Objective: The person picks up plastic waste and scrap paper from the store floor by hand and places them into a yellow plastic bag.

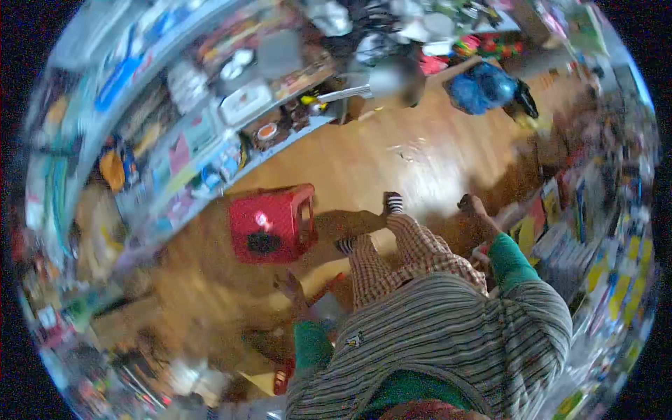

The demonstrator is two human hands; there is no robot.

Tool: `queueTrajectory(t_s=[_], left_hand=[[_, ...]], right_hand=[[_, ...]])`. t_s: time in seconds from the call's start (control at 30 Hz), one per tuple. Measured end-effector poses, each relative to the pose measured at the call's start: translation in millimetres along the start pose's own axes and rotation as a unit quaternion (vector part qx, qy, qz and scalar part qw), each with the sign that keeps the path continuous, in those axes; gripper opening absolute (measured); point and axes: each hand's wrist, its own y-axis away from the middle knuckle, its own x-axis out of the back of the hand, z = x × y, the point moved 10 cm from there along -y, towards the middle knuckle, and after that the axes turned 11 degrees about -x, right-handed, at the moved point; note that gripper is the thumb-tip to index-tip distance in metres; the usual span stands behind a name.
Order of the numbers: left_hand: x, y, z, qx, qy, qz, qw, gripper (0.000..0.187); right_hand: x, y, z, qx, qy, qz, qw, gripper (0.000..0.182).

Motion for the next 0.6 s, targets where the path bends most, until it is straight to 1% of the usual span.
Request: queueTrajectory(t_s=[0.03,0.07,0.1,0.13,0.17,0.2,0.23,0.27,0.3,0.33,0.37,0.43,0.47,0.5,0.53,0.57,0.6], left_hand=[[-10,21,-6,0.01,-0.014,-0.038,0.999,0.04],[-19,35,-9,0.02,-0.029,-0.077,0.996,0.038],[-28,46,-8,0.031,-0.047,-0.112,0.992,0.037],[-31,52,-8,0.044,-0.064,-0.146,0.986,0.035],[-35,56,-9,0.047,-0.081,-0.17,0.981,0.033],[-41,52,3,0.041,-0.095,-0.191,0.976,0.032],[-46,45,8,0.035,-0.109,-0.209,0.971,0.03],[-55,36,21,0.021,-0.118,-0.222,0.968,0.028],[-67,21,40,0.001,-0.125,-0.231,0.965,0.027],[-81,10,57,-0.016,-0.13,-0.241,0.962,0.025],[-98,-7,86,-0.044,-0.125,-0.244,0.961,0.024],[-130,-35,132,-0.094,-0.12,-0.257,0.954,0.021],[-150,-46,165,-0.122,-0.103,-0.259,0.953,0.02],[-173,-56,192,-0.146,-0.084,-0.263,0.95,0.019],[-197,-64,220,-0.166,-0.066,-0.274,0.945,0.018],[-221,-72,246,-0.186,-0.006,-0.279,0.942,0.017],[-248,-77,271,-0.207,0.076,-0.281,0.934,0.017]], right_hand=[[-21,3,22,-0.011,-0.03,-0.024,0.999,0.019],[-24,15,2,0.128,-0.069,-0.095,0.985,0.015],[-44,16,27,-0.007,-0.237,-0.184,0.954,0.014],[-64,22,54,-0.154,-0.401,-0.218,0.876,0.014],[-76,25,76,-0.204,-0.501,-0.216,0.813,0.013],[-88,29,98,-0.251,-0.594,-0.203,0.737,0.014],[-59,21,88,-0.107,-0.351,-0.174,0.914,0.013],[-38,22,73,0.045,-0.065,-0.125,0.989,0.013],[-21,25,79,0.039,-0.076,-0.117,0.989,0.013],[13,25,84,0.003,-0.119,-0.092,0.989,0.012],[37,22,97,-0.033,-0.161,-0.064,0.984,0.011],[57,13,155,-0.101,-0.145,-0.029,0.984,0.021],[32,8,219,-0.221,-0.16,-0.04,0.961,0.023],[98,24,206,-0.219,-0.223,0.052,0.949,0.023],[103,32,234,-0.25,-0.267,0.082,0.927,0.023],[107,40,262,-0.278,-0.307,0.112,0.903,0.023],[106,44,292,-0.283,-0.311,0.117,0.9,0.023]])
